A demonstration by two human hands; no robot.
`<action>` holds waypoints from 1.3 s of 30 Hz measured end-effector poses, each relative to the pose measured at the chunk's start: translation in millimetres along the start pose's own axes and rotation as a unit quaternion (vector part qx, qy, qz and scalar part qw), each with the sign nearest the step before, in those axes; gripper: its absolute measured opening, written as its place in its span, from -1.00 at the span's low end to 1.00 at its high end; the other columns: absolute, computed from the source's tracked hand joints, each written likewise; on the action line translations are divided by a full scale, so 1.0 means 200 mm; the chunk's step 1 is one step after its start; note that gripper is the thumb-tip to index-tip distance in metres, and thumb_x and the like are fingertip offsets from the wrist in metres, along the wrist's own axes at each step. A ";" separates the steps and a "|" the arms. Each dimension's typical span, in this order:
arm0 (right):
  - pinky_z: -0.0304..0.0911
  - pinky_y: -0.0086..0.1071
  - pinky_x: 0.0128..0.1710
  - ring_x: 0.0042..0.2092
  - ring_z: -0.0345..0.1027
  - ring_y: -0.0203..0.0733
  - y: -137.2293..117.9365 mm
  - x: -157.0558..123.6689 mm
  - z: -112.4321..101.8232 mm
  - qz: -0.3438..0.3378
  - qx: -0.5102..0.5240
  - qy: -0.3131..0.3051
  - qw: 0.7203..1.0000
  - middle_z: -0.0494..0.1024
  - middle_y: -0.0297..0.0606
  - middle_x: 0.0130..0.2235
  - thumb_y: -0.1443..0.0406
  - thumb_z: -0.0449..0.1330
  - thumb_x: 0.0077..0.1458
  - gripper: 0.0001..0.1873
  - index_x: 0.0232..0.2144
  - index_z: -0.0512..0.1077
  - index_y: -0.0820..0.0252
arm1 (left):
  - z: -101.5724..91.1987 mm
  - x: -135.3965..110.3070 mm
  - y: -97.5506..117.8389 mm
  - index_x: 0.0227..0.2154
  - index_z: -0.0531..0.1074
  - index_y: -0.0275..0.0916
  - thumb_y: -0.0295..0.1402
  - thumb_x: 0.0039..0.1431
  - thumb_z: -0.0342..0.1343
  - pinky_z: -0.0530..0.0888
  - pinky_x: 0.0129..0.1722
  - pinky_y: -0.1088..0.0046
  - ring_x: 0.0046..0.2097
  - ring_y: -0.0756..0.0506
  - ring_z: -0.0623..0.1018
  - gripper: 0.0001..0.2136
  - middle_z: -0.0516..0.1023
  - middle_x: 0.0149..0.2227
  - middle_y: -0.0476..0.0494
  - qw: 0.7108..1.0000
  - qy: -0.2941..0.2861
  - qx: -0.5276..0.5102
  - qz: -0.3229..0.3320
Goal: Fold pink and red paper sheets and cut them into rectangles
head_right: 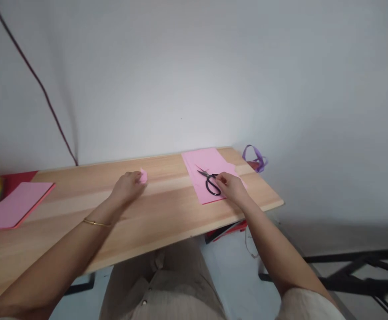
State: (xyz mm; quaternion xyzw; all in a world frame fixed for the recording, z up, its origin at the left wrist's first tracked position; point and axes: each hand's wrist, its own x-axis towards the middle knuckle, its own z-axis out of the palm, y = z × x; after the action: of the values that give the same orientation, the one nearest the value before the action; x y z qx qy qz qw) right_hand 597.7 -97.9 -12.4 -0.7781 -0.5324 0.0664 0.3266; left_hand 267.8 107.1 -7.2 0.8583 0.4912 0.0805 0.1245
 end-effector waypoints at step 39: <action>0.20 -0.36 -0.10 -0.08 0.39 -0.08 0.12 0.19 0.05 -0.034 -0.199 -0.152 0.967 0.53 -0.08 -0.13 0.30 0.23 0.00 -0.51 0.03 0.41 0.22 | 0.18 0.01 0.46 -0.24 0.51 -0.28 -0.35 0.02 0.13 0.45 -0.05 0.29 -0.10 -0.17 0.55 -0.78 0.60 -0.15 -0.21 0.935 -0.086 -0.336 0.073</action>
State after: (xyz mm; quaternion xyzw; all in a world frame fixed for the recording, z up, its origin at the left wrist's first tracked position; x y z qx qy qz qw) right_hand 627.7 -66.3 -23.7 -0.7896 -0.6046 0.0655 0.0819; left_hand 353.8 59.0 -14.7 0.8033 0.3588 0.1757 0.4417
